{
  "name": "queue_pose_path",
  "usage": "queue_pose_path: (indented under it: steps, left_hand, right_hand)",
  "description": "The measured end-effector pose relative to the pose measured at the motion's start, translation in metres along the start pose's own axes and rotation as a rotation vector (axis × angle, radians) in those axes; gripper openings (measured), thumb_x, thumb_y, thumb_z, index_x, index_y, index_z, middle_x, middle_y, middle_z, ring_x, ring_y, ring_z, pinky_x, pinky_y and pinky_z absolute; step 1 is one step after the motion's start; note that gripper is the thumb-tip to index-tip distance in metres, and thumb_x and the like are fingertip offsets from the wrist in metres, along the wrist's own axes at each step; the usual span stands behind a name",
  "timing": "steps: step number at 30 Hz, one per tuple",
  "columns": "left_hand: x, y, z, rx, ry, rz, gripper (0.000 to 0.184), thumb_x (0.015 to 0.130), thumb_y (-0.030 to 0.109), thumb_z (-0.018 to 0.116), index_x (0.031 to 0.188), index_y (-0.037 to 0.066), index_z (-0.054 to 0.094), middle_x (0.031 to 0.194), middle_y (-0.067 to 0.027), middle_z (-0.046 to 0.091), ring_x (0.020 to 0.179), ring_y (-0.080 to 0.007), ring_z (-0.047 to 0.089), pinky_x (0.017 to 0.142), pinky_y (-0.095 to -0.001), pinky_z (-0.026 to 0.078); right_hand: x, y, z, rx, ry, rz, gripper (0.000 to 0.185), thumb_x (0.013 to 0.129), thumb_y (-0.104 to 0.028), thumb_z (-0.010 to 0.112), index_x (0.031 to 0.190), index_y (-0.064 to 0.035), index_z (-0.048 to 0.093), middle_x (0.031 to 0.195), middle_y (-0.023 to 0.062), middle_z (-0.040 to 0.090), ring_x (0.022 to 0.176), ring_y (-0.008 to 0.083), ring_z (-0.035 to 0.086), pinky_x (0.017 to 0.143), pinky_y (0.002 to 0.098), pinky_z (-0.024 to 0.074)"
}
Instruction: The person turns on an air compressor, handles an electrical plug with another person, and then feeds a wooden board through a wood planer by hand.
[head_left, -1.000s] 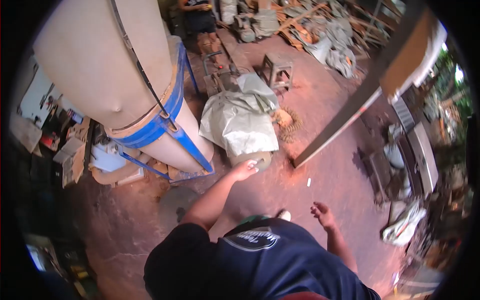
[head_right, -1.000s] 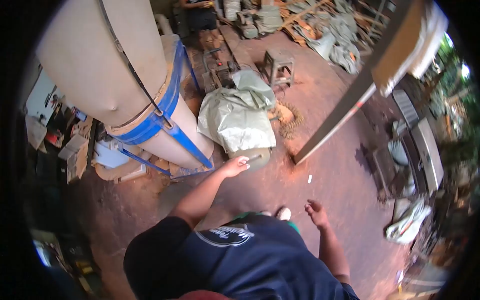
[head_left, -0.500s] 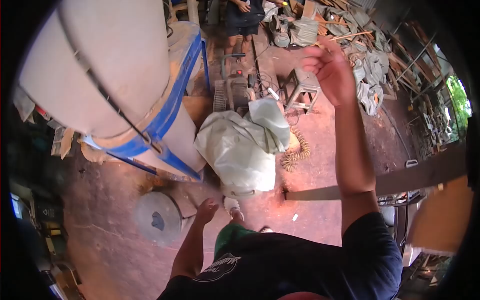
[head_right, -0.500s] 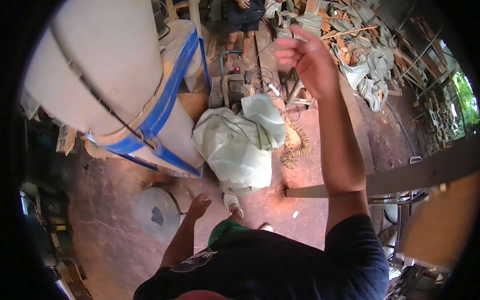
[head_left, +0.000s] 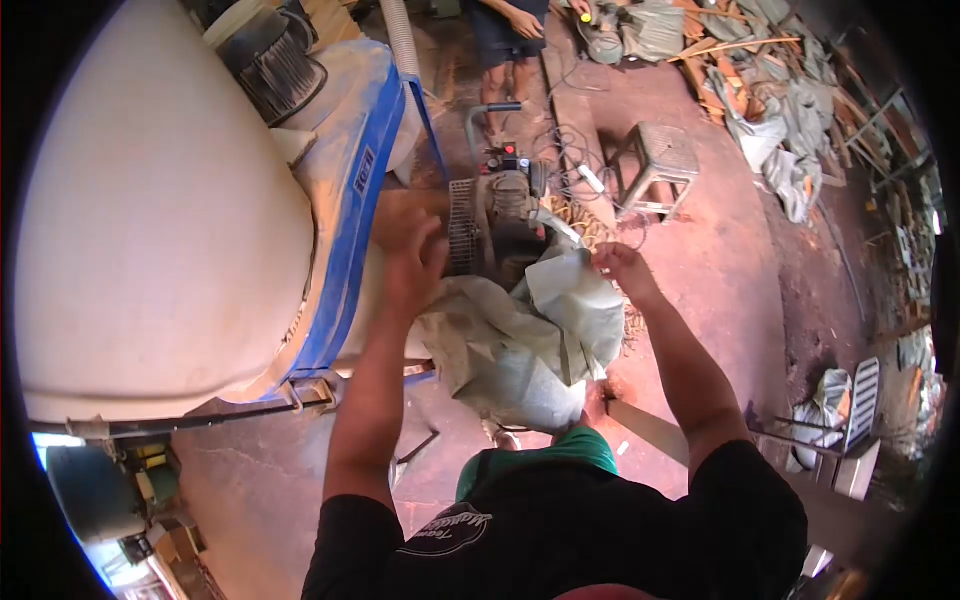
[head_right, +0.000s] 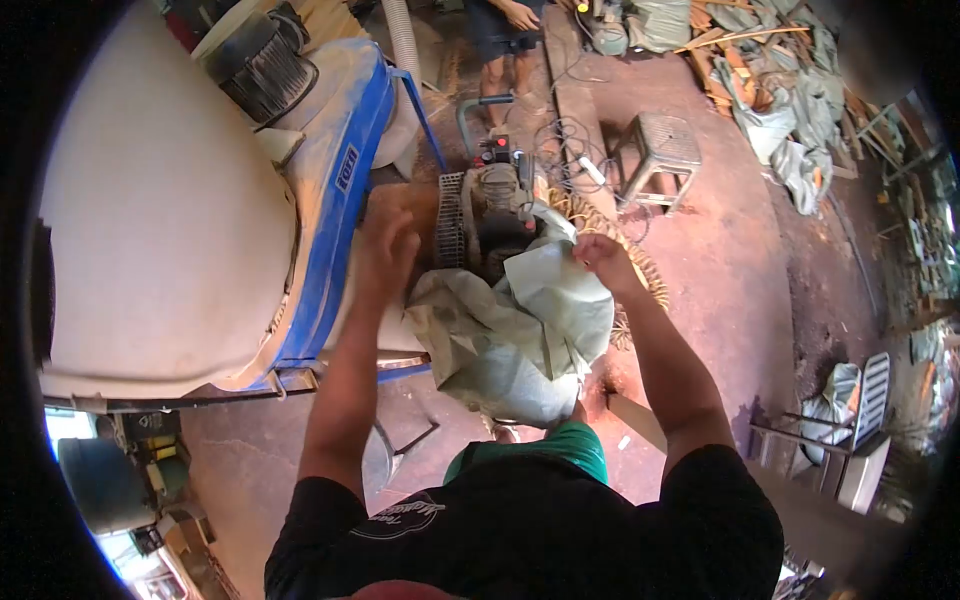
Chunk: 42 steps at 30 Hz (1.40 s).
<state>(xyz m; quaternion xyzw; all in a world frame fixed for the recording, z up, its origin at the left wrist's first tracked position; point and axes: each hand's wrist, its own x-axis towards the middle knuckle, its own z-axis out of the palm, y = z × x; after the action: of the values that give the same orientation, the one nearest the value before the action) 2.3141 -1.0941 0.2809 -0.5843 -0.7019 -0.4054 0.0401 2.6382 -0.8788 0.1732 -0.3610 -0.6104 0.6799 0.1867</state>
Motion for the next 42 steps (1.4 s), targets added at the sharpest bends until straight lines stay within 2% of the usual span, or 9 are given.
queue_pose_path:
  steps: [4,8,13,20,23,25,28,34,42]
  left_hand:
    - [0.115,-0.013,-0.035,0.478,0.081,0.085,0.033,0.080,0.016,0.064,0.111,0.006,0.060,0.123,-0.0181,0.055,0.120,-0.0382,0.046,0.103,-0.0472,0.034]
    - [0.149,-0.055,-0.045,0.947,-0.058,-0.055,0.051,0.084,0.024,0.062,0.131,0.012,0.048,0.143,-0.0176,0.036,0.135,-0.0378,0.028,0.110,-0.0511,0.021]
    - [0.142,-0.074,-0.030,1.068,-0.313,-0.174,0.064,0.087,0.031,0.057,0.144,0.016,0.032,0.152,-0.0153,0.022,0.141,-0.0351,0.017,0.114,-0.0499,0.014]
    - [0.147,-0.072,-0.028,1.015,-0.384,-0.201,0.066,0.086,0.033,0.058,0.144,0.016,0.031,0.152,-0.0162,0.023,0.141,-0.0349,0.017,0.113,-0.0490,0.015]
    - [0.149,-0.072,-0.029,1.018,-0.391,-0.201,0.067,0.084,0.032,0.060,0.143,0.015,0.034,0.151,-0.0167,0.024,0.140,-0.0351,0.019,0.113,-0.0483,0.015]
    - [0.151,-0.072,-0.027,0.997,-0.389,-0.200,0.067,0.083,0.031,0.061,0.142,0.014,0.035,0.151,-0.0166,0.025,0.140,-0.0351,0.021,0.113,-0.0482,0.016]
    - [0.152,-0.072,-0.026,0.987,-0.401,-0.199,0.067,0.082,0.030,0.062,0.142,0.014,0.035,0.151,-0.0166,0.025,0.140,-0.0352,0.021,0.113,-0.0483,0.016]
    - [0.154,-0.073,-0.026,0.969,-0.409,-0.197,0.066,0.083,0.032,0.061,0.142,0.014,0.036,0.151,-0.0160,0.025,0.140,-0.0353,0.020,0.114,-0.0483,0.015]
    - [0.156,-0.070,-0.026,0.983,-0.419,-0.218,0.066,0.083,0.033,0.060,0.142,0.014,0.036,0.151,-0.0162,0.025,0.139,-0.0362,0.021,0.113,-0.0493,0.016]
  right_hand:
    - [0.089,0.000,-0.009,0.018,0.099,-0.037,0.020,0.092,-0.020,0.057,0.102,-0.0040,0.064,0.091,-0.0003,0.063,0.085,0.0086,0.057,0.073,0.0243,0.0454]
    - [0.175,0.008,-0.009,-0.029,0.150,-0.156,0.023,0.090,-0.021,0.060,0.098,0.0002,0.064,0.087,0.0037,0.066,0.083,0.0111,0.059,0.077,0.0278,0.0465]
    - [0.266,0.005,0.013,-0.568,0.077,-0.283,0.034,0.088,-0.032,0.056,0.103,-0.0030,0.066,0.098,0.0152,0.067,0.092,0.0323,0.063,0.086,0.0374,0.0471]
    - [0.368,0.004,0.059,-0.952,-0.082,-0.262,0.043,0.087,-0.030,0.053,0.116,0.0005,0.059,0.120,0.0215,0.058,0.115,0.0342,0.054,0.096,0.0422,0.0432]
    - [0.408,0.019,0.077,-0.929,-0.177,0.054,0.042,0.089,-0.029,0.047,0.119,-0.0011,0.058,0.121,0.0229,0.057,0.115,0.0343,0.054,0.097,0.0424,0.0425]
    - [0.436,0.036,0.081,-1.074,-0.359,-0.034,0.051,0.092,-0.023,0.042,0.137,0.0005,0.041,0.149,0.0191,0.029,0.138,0.0309,0.028,0.108,0.0432,0.0315]
    - [0.473,0.087,0.105,-1.230,-0.220,-0.079,0.054,0.094,-0.020,0.037,0.144,-0.0016,0.029,0.154,0.0153,0.017,0.141,0.0308,0.021,0.111,0.0450,0.0275]
    - [0.438,0.043,0.099,-1.086,-0.172,0.118,0.052,0.096,-0.016,0.033,0.145,-0.0027,0.026,0.155,0.0140,0.013,0.142,0.0305,0.020,0.103,0.0463,0.0381]
    - [0.432,0.036,0.096,-1.172,-0.230,-0.067,0.036,0.092,-0.017,0.040,0.120,-0.0035,0.060,0.134,0.0161,0.050,0.127,0.0321,0.046,0.092,0.0430,0.0485]
